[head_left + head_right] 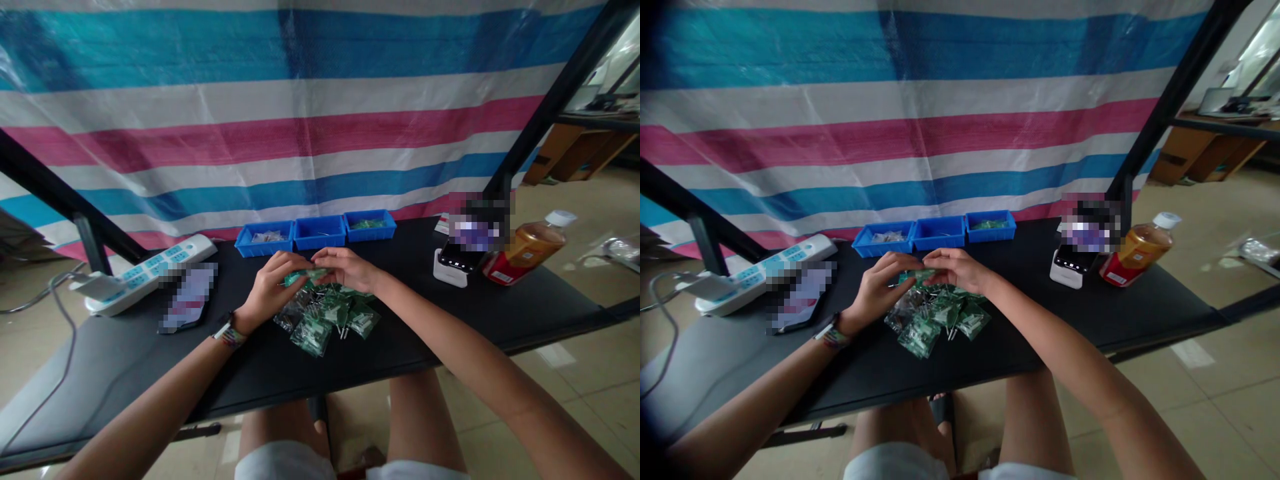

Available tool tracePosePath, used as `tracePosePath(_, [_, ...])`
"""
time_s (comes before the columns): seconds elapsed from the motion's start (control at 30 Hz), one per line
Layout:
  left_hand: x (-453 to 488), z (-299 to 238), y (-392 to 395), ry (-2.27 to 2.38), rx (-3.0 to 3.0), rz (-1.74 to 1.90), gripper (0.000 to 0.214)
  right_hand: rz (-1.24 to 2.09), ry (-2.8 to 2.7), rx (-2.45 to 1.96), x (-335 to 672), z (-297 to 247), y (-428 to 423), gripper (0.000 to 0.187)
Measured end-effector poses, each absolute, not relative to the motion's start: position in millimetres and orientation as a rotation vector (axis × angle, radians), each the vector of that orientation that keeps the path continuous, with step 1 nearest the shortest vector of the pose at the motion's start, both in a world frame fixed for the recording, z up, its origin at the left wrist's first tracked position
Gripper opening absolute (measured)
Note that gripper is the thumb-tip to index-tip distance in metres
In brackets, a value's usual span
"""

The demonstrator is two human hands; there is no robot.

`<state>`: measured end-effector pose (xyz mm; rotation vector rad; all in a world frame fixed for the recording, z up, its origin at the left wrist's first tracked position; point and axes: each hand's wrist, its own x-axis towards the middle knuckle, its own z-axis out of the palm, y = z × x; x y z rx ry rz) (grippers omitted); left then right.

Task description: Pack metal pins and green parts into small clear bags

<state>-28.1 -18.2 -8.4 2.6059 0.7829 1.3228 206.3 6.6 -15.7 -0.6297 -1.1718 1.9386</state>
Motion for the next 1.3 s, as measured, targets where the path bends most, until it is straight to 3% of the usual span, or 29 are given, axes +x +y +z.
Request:
tracePosePath(0.1, [-28.5, -9.1, -18.1, 0.985, 2.407, 1.403, 0.012, 1.947, -1.158, -0.586, 205.3, -13.0, 4.2, 0.045])
tracePosePath(0.33, [-24.8, -18.4, -14.3, 1.007, 2.079, 1.389, 0.04, 1.715, -1.352, -0.669, 203.8, -18.2, 5.8, 0.041])
tracePosePath(0.57, [-30.3, -5.4, -19.4, 0.851, 2.445, 1.297, 0.057, 1.804, -1.259, -0.694, 206.2, -16.5, 6.2, 0.046])
tracePosePath(0.73, [-29.9, -0.7, -19.8, 0.887, 2.594, 1.258, 0.026, 1.834, -1.253, -0.638, 204.8, -12.4, 0.5, 0.062])
tracePosePath(0.83, [-28.2, -4.2, -17.9, 0.907, 2.501, 1.305, 0.013, 1.794, -1.302, -0.676, 204.2, -12.5, -0.3, 0.057])
tracePosePath(0.97, [-29.0, -10.0, -14.4, 1.061, 2.267, 1.321, 0.023, 1.654, -1.349, -0.704, 204.8, -7.9, -1.0, 0.047])
tracePosePath(1.17, [-28.2, -17.8, -11.9, 1.042, 2.021, 1.339, 0.04, 1.588, -1.374, -0.663, 195.6, -7.8, -10.2, 0.048])
tracePosePath(1.3, [-26.4, -17.2, -14.7, 1.027, 2.07, 1.307, 0.04, 1.516, -1.378, -0.692, 191.7, -12.3, -9.0, 0.045])
